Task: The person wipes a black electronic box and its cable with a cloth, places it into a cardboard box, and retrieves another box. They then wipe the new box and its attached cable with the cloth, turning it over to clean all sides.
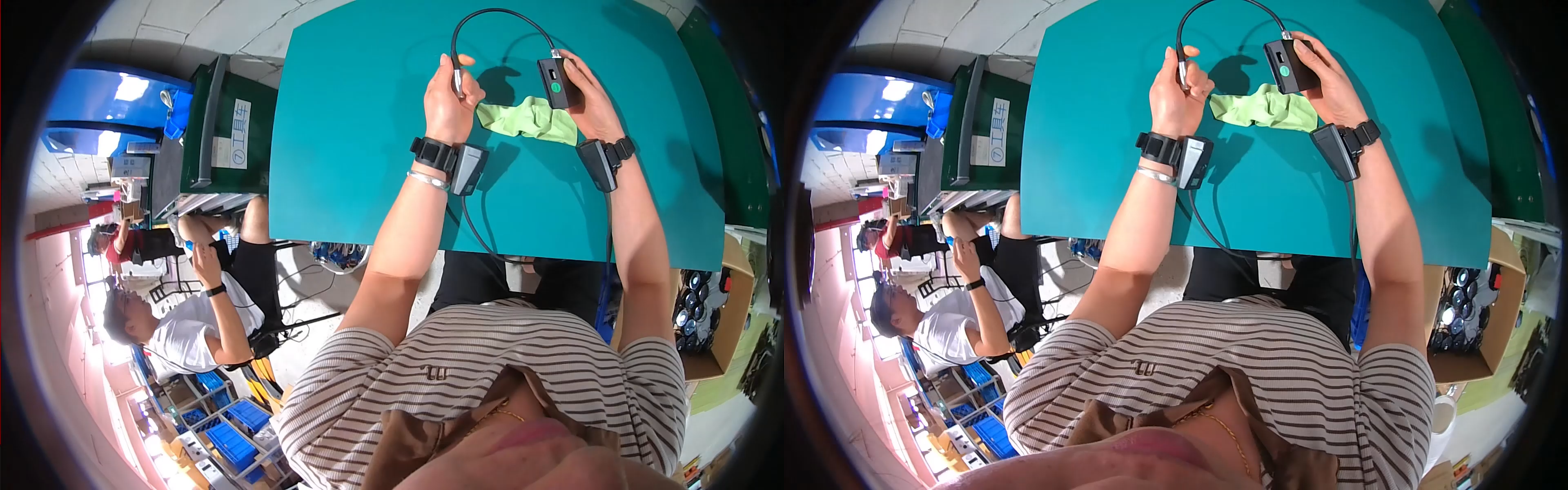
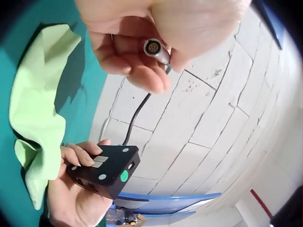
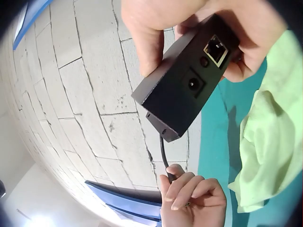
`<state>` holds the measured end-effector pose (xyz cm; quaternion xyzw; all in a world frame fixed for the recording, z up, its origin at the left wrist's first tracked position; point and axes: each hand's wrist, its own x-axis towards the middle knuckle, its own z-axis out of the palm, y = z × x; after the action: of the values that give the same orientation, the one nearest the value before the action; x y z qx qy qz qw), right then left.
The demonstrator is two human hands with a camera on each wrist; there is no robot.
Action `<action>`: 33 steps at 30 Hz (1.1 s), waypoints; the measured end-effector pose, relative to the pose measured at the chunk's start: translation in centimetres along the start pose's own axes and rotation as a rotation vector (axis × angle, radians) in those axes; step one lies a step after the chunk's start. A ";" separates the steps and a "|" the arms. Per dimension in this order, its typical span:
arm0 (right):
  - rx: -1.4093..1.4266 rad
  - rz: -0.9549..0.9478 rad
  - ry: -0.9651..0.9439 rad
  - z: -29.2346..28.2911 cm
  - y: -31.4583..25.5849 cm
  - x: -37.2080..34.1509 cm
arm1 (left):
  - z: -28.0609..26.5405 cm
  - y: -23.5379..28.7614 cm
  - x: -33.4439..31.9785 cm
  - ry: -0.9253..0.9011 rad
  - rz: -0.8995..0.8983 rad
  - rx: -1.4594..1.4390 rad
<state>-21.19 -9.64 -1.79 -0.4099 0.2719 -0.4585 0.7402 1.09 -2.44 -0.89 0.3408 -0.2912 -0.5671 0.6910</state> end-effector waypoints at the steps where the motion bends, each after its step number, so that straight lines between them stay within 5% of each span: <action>1: -0.023 0.003 -0.025 0.1 -0.1 -0.1 | -0.1 0.1 0.1 -0.002 -0.040 -0.093; 21: -0.282 -0.013 -0.108 0.7 -0.3 -0.4 | -1.4 1.1 0.7 -0.024 -0.255 -0.368; 33: -0.274 -0.037 -0.102 0.5 0.1 -0.1 | -0.9 1.4 0.5 -0.061 -0.164 -0.096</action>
<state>-20.80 -9.35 -1.62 -0.5348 0.2865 -0.4094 0.6814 2.67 -2.61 -0.29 0.3125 -0.2558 -0.6453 0.6485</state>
